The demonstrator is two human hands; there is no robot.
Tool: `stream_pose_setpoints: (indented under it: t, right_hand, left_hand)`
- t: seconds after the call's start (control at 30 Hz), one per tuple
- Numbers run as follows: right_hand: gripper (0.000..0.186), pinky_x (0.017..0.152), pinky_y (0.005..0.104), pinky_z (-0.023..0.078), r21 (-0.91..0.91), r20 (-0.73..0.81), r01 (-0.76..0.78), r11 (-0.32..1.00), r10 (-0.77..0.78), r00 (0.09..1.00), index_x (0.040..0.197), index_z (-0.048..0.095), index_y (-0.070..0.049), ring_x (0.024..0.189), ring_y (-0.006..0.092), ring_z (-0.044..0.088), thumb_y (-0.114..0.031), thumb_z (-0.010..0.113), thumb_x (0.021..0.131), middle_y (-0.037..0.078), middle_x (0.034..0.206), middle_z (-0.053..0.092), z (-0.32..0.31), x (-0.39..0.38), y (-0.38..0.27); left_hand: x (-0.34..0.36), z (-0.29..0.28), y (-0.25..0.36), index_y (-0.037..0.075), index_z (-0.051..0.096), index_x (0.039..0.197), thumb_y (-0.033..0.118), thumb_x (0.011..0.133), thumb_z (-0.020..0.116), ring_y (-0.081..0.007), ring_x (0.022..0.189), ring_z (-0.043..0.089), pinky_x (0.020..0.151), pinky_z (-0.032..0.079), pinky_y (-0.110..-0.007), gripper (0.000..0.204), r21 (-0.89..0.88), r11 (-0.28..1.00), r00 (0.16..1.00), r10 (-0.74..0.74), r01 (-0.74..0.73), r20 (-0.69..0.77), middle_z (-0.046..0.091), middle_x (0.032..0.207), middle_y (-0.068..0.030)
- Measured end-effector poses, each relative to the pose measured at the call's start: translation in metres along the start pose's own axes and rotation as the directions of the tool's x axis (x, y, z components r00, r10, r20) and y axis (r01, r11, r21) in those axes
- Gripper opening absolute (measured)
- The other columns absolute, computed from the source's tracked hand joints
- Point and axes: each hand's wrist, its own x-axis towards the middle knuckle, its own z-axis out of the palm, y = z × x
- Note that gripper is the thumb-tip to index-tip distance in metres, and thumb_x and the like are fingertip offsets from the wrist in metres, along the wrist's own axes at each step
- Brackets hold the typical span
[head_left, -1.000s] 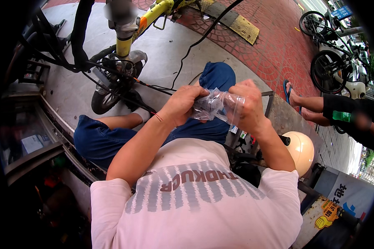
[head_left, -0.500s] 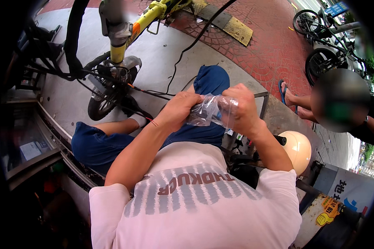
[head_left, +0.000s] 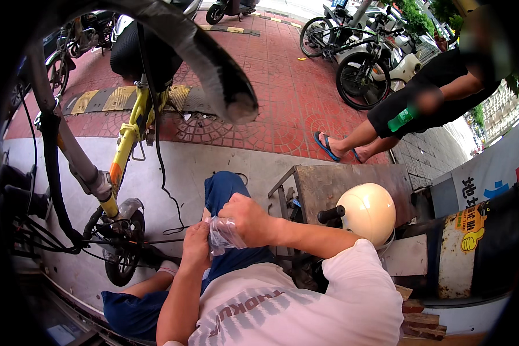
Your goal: The person removes a small electronic wiring component from a plastic bag, uses scissors to cut and strip wires on a bicycle handlebar, and then connects the wires by hand.
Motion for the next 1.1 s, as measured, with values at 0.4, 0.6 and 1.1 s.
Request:
stream_pose_setpoints:
  t: [0.4,0.6,1.1]
  right_hand:
    - [0.021,0.071,0.0405,0.043,0.032,0.049,-0.006,0.999,0.004,0.999,0.086,0.061,-0.011,0.075,0.0265,0.059,-0.018,0.078,0.076,0.004,0.080,0.056,0.000,-0.007,0.003]
    - [0.016,0.074,0.0399,0.043,0.015,0.171,0.013,1.000,-0.015,0.985,0.087,0.063,-0.012,0.078,0.0254,0.060,-0.020,0.075,0.079,0.003,0.081,0.058,-0.010,0.001,-0.003]
    - [0.016,0.071,0.0412,0.043,0.023,0.149,-0.090,0.996,0.086,0.985,0.090,0.064,-0.011,0.077,0.0287,0.063,-0.015,0.076,0.080,0.006,0.081,0.060,0.002,-0.005,0.003]
  left_hand:
    - [-0.001,0.005,0.000,0.002,0.072,0.093,0.023,0.105,0.053,-0.0191,0.063,0.070,0.049,0.057,-0.034,0.031,0.093,0.994,0.998,-0.064,0.065,-0.016,0.073,0.082,-0.0082]
    - [-0.007,0.014,0.005,0.001,0.071,0.093,0.022,0.104,0.052,-0.0230,0.064,0.071,0.045,0.057,-0.037,0.031,0.092,0.991,0.995,-0.092,0.094,-0.026,0.073,0.083,-0.0119]
    - [-0.009,-0.009,0.005,-0.003,0.065,0.108,0.022,0.104,0.047,-0.0255,0.069,0.070,0.053,0.060,-0.043,0.032,-0.058,0.986,0.987,-0.151,0.154,0.053,0.072,0.086,-0.0136]
